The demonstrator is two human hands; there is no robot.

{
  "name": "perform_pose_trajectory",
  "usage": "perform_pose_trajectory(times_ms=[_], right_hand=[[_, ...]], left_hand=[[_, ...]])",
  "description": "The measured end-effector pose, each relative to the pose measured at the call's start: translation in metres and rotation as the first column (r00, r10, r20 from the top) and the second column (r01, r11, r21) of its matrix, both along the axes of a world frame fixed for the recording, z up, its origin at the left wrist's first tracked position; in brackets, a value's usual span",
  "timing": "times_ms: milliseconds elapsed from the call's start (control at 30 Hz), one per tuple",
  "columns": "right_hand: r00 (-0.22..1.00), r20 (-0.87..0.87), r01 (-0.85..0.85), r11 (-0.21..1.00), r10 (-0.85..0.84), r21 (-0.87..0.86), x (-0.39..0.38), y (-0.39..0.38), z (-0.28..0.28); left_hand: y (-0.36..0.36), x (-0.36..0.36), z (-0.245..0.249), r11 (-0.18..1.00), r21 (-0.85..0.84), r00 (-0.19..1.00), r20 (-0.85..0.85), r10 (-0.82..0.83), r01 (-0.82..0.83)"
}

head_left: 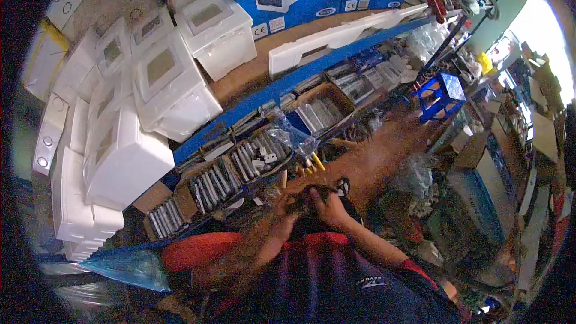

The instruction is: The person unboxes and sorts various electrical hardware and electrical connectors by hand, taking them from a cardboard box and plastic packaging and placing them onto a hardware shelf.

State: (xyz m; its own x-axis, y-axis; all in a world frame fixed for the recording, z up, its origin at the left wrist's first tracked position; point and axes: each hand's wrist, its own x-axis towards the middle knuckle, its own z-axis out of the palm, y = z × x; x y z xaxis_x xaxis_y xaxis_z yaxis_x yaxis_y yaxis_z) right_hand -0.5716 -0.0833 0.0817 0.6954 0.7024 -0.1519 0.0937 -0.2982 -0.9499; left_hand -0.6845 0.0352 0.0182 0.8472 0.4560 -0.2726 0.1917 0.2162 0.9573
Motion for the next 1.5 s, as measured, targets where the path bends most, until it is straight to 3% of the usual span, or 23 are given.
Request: perform_pose_trajectory(times_ms=[33, 100, 167, 200, 267, 333, 400, 433, 467, 533, 633, 733, 833, 900, 967, 1033, 1133, 1200, 1267, 1333, 1500], right_hand=[[1.0, -0.025, 0.011, 1.0, -0.011, 0.014, 0.005, -0.001, -0.01], [0.996, -0.078, 0.034, 0.999, -0.031, 0.038, 0.015, -0.001, -0.033], [0.998, -0.032, 0.053, 0.998, -0.054, -0.016, 0.022, -0.003, -0.028], [0.998, -0.005, 0.064, 0.997, -0.064, -0.04, 0.027, -0.002, -0.024], [0.992, 0.038, 0.117, 0.988, -0.122, 0.104, 0.038, -0.003, -0.056], [0.988, 0.037, 0.145, 0.977, -0.153, 0.158, 0.045, -0.005, -0.057], [0.988, 0.011, 0.15, 0.981, -0.152, 0.12, 0.054, -0.009, -0.028], [0.97, -0.171, 0.172, 0.985, -0.172, -0.02, 0.056, -0.019, -0.049], [0.979, -0.106, 0.171, 0.985, -0.173, -0.026, 0.058, -0.022, -0.044], [0.984, 0.025, 0.175, 0.984, -0.174, -0.04, 0.056, -0.029, -0.027], [0.943, -0.137, 0.309, 0.951, -0.303, 0.018, 0.04, -0.039, -0.029], [0.953, 0.005, 0.303, 0.953, -0.303, 0.028, 0.026, -0.051, -0.04], [0.917, 0.049, 0.398, 0.915, -0.396, -0.057, 0.007, -0.061, -0.061], [0.875, -0.143, 0.468, 0.884, -0.462, 0.008, -0.013, -0.078, -0.124], [0.881, -0.127, 0.46, 0.888, -0.456, 0.001, -0.024, -0.083, -0.129], [0.923, 0.105, 0.379, 0.922, -0.371, -0.073, -0.022, -0.072, -0.07], [0.925, -0.039, 0.36, 0.905, -0.378, -0.228, -0.021, -0.069, -0.05], [0.936, -0.063, 0.328, 0.924, -0.346, -0.199, -0.02, -0.074, -0.067], [0.939, -0.048, 0.33, 0.931, -0.341, -0.155, -0.02, -0.079, -0.079], [0.931, 0.003, 0.364, 0.927, -0.365, -0.094, -0.017, -0.075, -0.066], [0.943, 0.106, 0.323, 0.943, -0.315, -0.073, 0.0, -0.073, -0.052]], left_hand=[[-0.002, 0.004, 0.019, 0.979, 0.191, 0.99, -0.137, -0.046, 0.072], [0.0, 0.01, 0.007, 0.975, 0.204, 0.993, -0.098, -0.067, 0.086], [0.003, 0.018, -0.005, 0.999, 0.027, 0.999, -0.004, -0.034, 0.034], [0.005, 0.025, -0.01, 0.987, -0.158, 0.997, 0.07, 0.025, -0.014], [0.015, 0.035, -0.016, 0.92, -0.372, 0.983, 0.077, 0.165, -0.125], [0.031, 0.036, -0.015, 0.857, -0.429, 0.955, -0.053, 0.292, -0.286], [0.064, 0.033, -0.04, 0.932, -0.237, 0.959, -0.004, 0.283, -0.276], [0.08, 0.034, -0.055, 0.954, -0.136, 0.962, 0.023, 0.271, -0.266], [0.091, 0.039, -0.068, 0.954, -0.002, 0.954, -0.008, 0.301, -0.301], [0.108, 0.05, -0.082, 0.903, 0.265, 0.929, -0.056, 0.365, -0.339], [0.125, 0.07, -0.082, 0.746, 0.656, 0.986, -0.016, 0.166, -0.115], [0.136, 0.079, -0.091, 0.662, 0.744, 0.985, -0.161, 0.056, 0.084], [0.129, 0.079, -0.09, 0.63, 0.772, 0.981, -0.176, 0.082, 0.085], [0.126, 0.081, -0.089, 0.613, 0.781, 0.97, -0.223, 0.095, 0.12], [0.128, 0.075, -0.112, 0.531, 0.838, 0.974, -0.206, 0.091, 0.127], [0.132, 0.074, -0.134, 0.477, 0.867, 0.968, -0.225, 0.114, 0.145], [0.117, 0.077, -0.088, 0.259, 0.925, 0.937, -0.319, 0.141, 0.276], [0.115, 0.085, -0.058, 0.455, 0.796, 0.876, -0.478, 0.065, 0.4], [0.119, 0.094, -0.053, 0.479, 0.731, 0.831, -0.556, 0.005, 0.486], [0.133, 0.098, -0.067, 0.348, 0.762, 0.815, -0.579, -0.01, 0.546], [0.148, 0.097, -0.082, 0.237, 0.765, 0.789, -0.615, -0.008, 0.599]])
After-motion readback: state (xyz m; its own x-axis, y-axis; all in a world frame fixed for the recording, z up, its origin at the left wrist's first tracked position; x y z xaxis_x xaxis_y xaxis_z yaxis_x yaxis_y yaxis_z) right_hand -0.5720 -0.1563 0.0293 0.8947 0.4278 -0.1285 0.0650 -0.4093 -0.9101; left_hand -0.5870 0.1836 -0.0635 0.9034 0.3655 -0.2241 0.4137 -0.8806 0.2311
